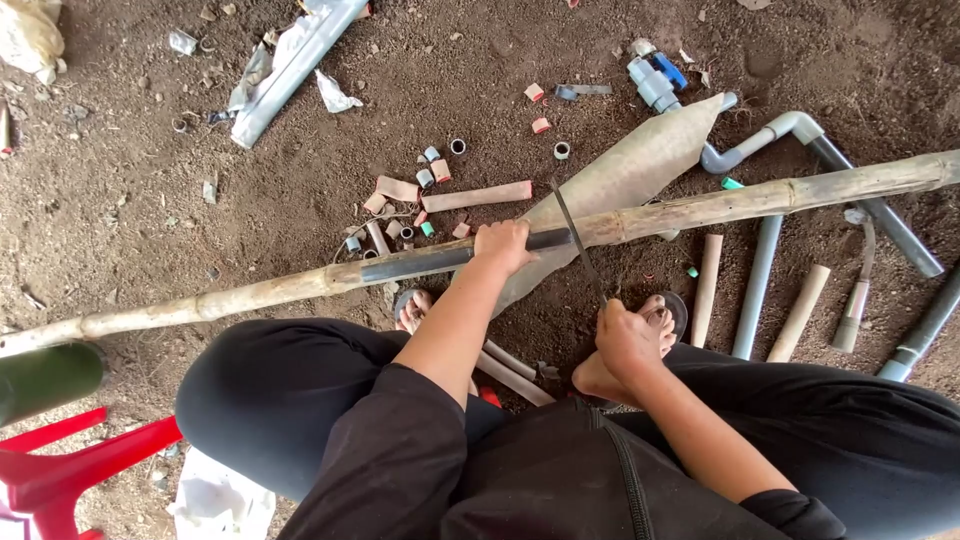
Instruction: A person sitting on the ground uses a hacksaw blade to cut through a PVC pipe resting on a bamboo pole.
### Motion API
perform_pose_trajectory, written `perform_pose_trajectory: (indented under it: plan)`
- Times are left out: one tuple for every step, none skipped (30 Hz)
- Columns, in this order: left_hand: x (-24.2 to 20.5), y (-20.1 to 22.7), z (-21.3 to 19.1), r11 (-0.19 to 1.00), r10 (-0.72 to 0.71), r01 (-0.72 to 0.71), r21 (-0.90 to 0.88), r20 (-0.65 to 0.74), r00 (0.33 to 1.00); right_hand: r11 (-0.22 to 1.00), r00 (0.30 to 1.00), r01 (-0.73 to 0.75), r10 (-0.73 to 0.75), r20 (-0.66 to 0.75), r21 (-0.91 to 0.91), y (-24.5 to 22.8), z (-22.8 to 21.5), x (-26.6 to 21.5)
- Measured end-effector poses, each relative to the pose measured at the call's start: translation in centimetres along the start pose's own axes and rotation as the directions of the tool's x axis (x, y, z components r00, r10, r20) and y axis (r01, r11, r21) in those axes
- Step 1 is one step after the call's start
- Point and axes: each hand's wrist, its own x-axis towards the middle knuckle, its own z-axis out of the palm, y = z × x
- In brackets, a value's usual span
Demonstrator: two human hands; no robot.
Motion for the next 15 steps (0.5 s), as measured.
perform_pose_trajectory:
  plan:
    - [0.0, 0.0, 0.1, 1.0, 0.0, 0.0, -0.002, 0.002, 1.0, 1.0, 1.0, -0.001, 0.001, 0.002, -0.001, -0.6, -0.8, -0.5]
    - [0.1, 0.1, 0.1, 1.0, -0.005, 0.005, -0.009, -0.006, 1.0, 0.996, 1.0, -0.001, 0.0, -0.005, -0.089, -1.1, -1.6, -1.1]
    - [0.1, 0.0, 0.2, 1.0, -0.01, 0.01, -0.016, -0.012, 1.0, 0.984, 1.0, 0.0, -0.001, -0.01, -0.176, -1.8, -2.3, -1.7]
    - [-0.4, 0.2, -0.4, 1.0, -0.011, 0.011, -0.017, -0.008, 1.0, 0.984, 1.0, -0.001, 0.0, -0.006, -0.177, -1.4, -1.5, -0.9]
    - [-0.8, 0.4, -0.9, 0.999, -0.021, 0.02, -0.026, -0.008, 1.0, 0.985, 1.0, -0.013, 0.014, 0.002, -0.174, -1.0, -0.5, -0.1]
    - [-1.1, 0.7, -1.4, 0.999, -0.031, 0.03, -0.034, -0.009, 0.999, 0.985, 1.0, -0.026, 0.028, 0.009, -0.171, -0.6, 0.4, 0.7]
    - [-1.1, 0.8, -1.4, 0.999, -0.029, 0.029, -0.036, -0.006, 1.0, 0.985, 0.999, -0.028, 0.031, 0.012, -0.172, -1.0, 0.6, 1.7]
    - [-1.1, 0.9, -1.3, 0.998, -0.047, 0.047, -0.033, 0.003, 0.999, 0.992, 1.0, -0.008, 0.008, 0.003, -0.125, -1.3, 0.9, 2.7]
    - [-1.3, 1.1, -1.0, 0.997, -0.065, 0.066, -0.033, 0.016, 0.998, 0.997, 1.0, 0.013, -0.013, -0.003, -0.079, -1.6, 1.3, 3.4]
    - [-1.3, 1.1, -1.3, 0.997, -0.065, 0.065, -0.037, 0.023, 0.998, 0.997, 1.0, 0.01, -0.01, 0.003, -0.082, -2.1, 1.7, 4.9]
    - [-1.3, 1.2, -1.4, 0.997, -0.069, 0.07, -0.041, 0.025, 0.997, 0.998, 0.999, 0.022, -0.024, -0.03, -0.054, -2.5, 2.1, 6.4]
    - [-1.3, 1.2, -1.6, 0.996, -0.073, 0.074, -0.045, 0.028, 0.997, 0.999, 0.997, 0.035, -0.037, -0.064, -0.027, -3.0, 2.5, 7.8]
    - [-1.6, 1.4, -1.6, 0.996, -0.076, 0.077, -0.049, 0.029, 0.997, 0.999, 0.997, 0.037, -0.039, -0.062, -0.031, -2.5, 2.9, 7.4]
    - [-1.9, 1.6, -1.7, 0.996, -0.085, 0.086, -0.04, 0.028, 0.996, 0.995, 0.994, 0.081, -0.085, -0.064, -0.056, -2.0, 3.4, 7.0]
    - [-1.9, 1.8, -2.0, 0.995, -0.092, 0.093, -0.033, 0.023, 0.995, 0.989, 0.989, 0.125, -0.131, -0.069, -0.083, -1.6, 3.6, 6.9]
